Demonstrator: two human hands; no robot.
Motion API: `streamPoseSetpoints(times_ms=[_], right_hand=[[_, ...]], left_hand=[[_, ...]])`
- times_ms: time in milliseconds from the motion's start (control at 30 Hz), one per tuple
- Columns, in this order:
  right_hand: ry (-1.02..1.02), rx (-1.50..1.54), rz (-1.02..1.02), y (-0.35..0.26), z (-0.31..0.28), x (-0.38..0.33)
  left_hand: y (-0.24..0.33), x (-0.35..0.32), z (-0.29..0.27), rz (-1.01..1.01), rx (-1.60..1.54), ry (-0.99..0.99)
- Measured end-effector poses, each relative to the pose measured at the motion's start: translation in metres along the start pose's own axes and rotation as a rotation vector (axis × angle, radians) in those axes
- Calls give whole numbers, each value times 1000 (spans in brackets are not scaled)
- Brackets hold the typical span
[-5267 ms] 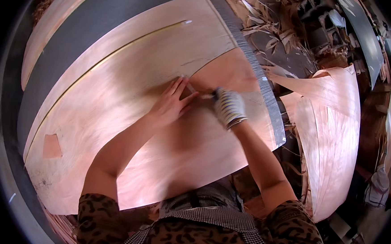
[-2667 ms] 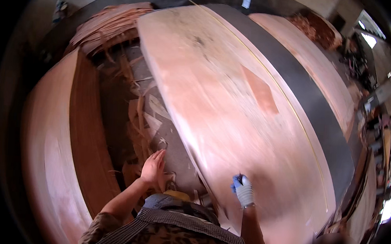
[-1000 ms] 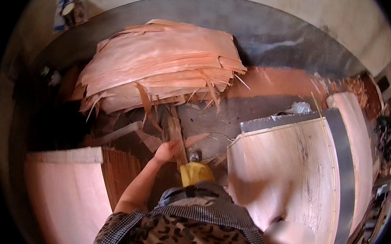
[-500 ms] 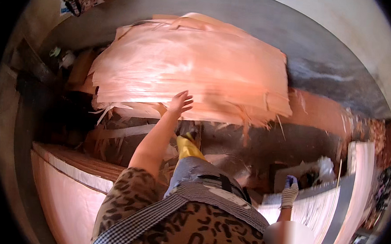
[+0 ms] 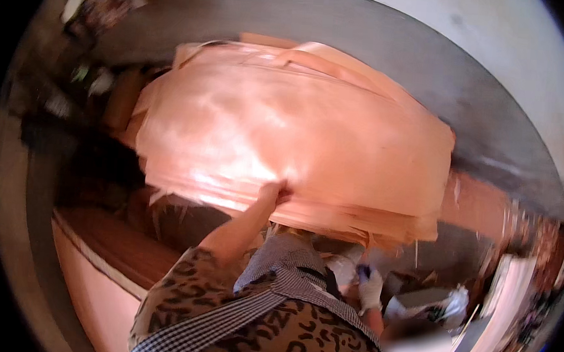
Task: The person cuts thin wood veneer sheets using a hand-held blade, measuring the material with a long stick, and moves finished pieces onto stacks.
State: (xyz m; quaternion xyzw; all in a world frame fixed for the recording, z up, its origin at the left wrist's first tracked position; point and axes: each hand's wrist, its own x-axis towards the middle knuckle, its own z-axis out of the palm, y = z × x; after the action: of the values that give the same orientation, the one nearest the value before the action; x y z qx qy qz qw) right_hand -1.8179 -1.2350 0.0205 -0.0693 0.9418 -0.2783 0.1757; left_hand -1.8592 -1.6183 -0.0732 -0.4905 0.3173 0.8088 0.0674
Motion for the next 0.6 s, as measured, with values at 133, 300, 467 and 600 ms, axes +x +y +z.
streamPoseSetpoints(times_ms=[133,300,467,600], right_hand=[[81,1009,692,-24,-1,89],[316,1562,880,10,29,180],[640,1352,740,29,9,189],[769,977,679,0,-56,156]], left_hand=[[-18,-37,-12,52,-352,-86],[41,-32,-83,230,-219,118],[77,-122,-59,260,-99,31],[95,-115,-89,437,-133,-149]])
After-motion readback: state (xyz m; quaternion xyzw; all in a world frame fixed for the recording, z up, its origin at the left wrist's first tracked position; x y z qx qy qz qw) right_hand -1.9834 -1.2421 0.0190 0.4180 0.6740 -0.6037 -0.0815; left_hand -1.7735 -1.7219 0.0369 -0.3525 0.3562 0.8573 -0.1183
